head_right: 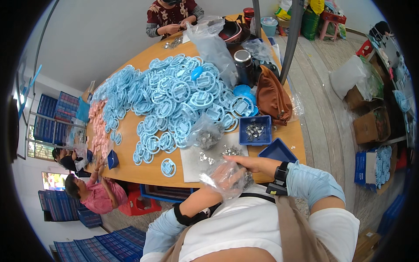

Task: The person pours metal clips from a plastic bag into blue bins, then picks up a light blue plastic frame and inserts the clips into it by hand. They then place the assembled frame on the table and repeat the process with another frame.

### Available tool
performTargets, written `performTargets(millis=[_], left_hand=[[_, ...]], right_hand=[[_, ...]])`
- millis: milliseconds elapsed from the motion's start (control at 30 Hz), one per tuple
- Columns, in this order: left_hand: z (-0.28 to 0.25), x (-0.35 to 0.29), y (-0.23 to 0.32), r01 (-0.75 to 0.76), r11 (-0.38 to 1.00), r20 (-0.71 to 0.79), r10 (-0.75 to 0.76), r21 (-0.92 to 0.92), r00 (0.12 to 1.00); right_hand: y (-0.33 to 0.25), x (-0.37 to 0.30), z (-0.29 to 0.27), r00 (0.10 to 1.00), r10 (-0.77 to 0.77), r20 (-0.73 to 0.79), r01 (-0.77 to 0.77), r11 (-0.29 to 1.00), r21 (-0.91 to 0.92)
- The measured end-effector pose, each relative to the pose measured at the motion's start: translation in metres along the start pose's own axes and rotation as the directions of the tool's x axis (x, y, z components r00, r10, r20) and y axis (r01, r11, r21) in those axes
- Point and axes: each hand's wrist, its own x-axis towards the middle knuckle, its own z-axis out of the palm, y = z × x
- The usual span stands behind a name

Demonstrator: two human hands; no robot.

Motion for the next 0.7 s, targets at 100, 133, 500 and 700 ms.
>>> performTargets(millis=[100,133,500,700], left_hand=[[0.012,0.006,0.002,0.05,0.988,0.021,-0.047,-0.145,0.999],[0.019,0.005,0.004,0.049,0.974,-0.002,-0.05,-0.219,0.999],[0.023,0.001,0.011,0.074,0.976,0.111,-0.051,-0.206,0.992],[0.033,-0.002,0.006,0.074,0.965,0.045,-0.065,-0.252,0.997]], right_hand=[[0.009,0.0,-0.009,0.995,0.084,-0.044,-0.083,0.996,0.036],[0.01,-0.001,-0.009,0.994,0.105,-0.038,-0.105,0.994,0.013],[0.021,-0.009,-0.014,0.986,0.155,-0.067,-0.155,0.988,-0.007],[0.019,-0.007,-0.016,0.978,0.209,-0.005,-0.209,0.978,-0.006]])
